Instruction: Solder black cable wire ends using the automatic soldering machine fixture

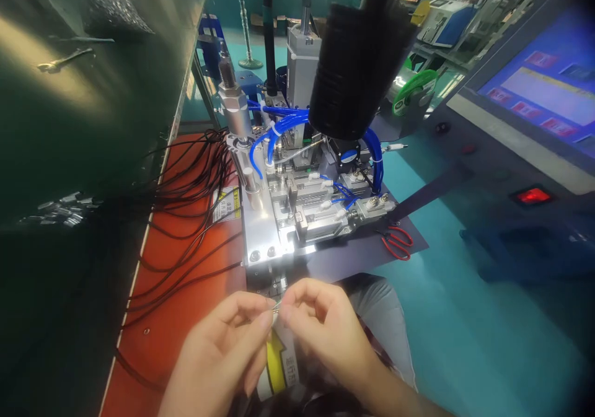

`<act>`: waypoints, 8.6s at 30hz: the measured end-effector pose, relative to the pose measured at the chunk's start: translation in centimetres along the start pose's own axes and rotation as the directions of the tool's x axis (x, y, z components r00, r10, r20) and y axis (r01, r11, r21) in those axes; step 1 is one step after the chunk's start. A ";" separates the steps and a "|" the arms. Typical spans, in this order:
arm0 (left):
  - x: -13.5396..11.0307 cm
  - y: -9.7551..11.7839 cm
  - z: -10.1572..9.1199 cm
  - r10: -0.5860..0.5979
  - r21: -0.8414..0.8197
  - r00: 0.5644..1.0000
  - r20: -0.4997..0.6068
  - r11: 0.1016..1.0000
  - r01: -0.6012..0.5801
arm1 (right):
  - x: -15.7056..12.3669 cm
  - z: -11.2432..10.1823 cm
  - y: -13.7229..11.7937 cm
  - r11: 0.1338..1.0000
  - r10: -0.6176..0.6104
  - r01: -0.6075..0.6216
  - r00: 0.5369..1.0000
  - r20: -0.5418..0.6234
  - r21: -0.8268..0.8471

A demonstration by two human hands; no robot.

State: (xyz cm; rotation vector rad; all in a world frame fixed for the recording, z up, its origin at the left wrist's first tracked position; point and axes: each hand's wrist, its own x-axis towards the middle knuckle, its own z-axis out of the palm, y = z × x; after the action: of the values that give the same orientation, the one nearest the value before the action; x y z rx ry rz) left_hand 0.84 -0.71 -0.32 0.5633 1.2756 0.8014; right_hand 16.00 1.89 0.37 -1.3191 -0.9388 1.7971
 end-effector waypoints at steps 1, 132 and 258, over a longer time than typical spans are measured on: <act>0.0 0.0 0.0 0.001 -0.007 1.000 -0.001 1.000 -0.001 | 0.0 0.0 0.0 1.000 0.012 -0.012 1.000 0.000 0.015; -0.7 0.3 0.9 0.036 0.327 0.996 0.081 0.943 -0.061 | 0.0 -3.7 -1.6 0.901 -0.034 0.141 0.966 0.257 -0.410; 0.1 0.9 0.0 0.027 0.104 0.999 0.036 0.994 -0.031 | 0.5 -1.1 0.0 0.997 0.048 -0.041 0.994 0.095 -0.068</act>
State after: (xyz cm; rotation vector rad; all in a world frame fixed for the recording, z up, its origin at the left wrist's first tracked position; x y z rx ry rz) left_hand 0.66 -0.03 0.31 0.6785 1.2852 0.7492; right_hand 16.97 2.53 -0.07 -1.3130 -1.0367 1.8926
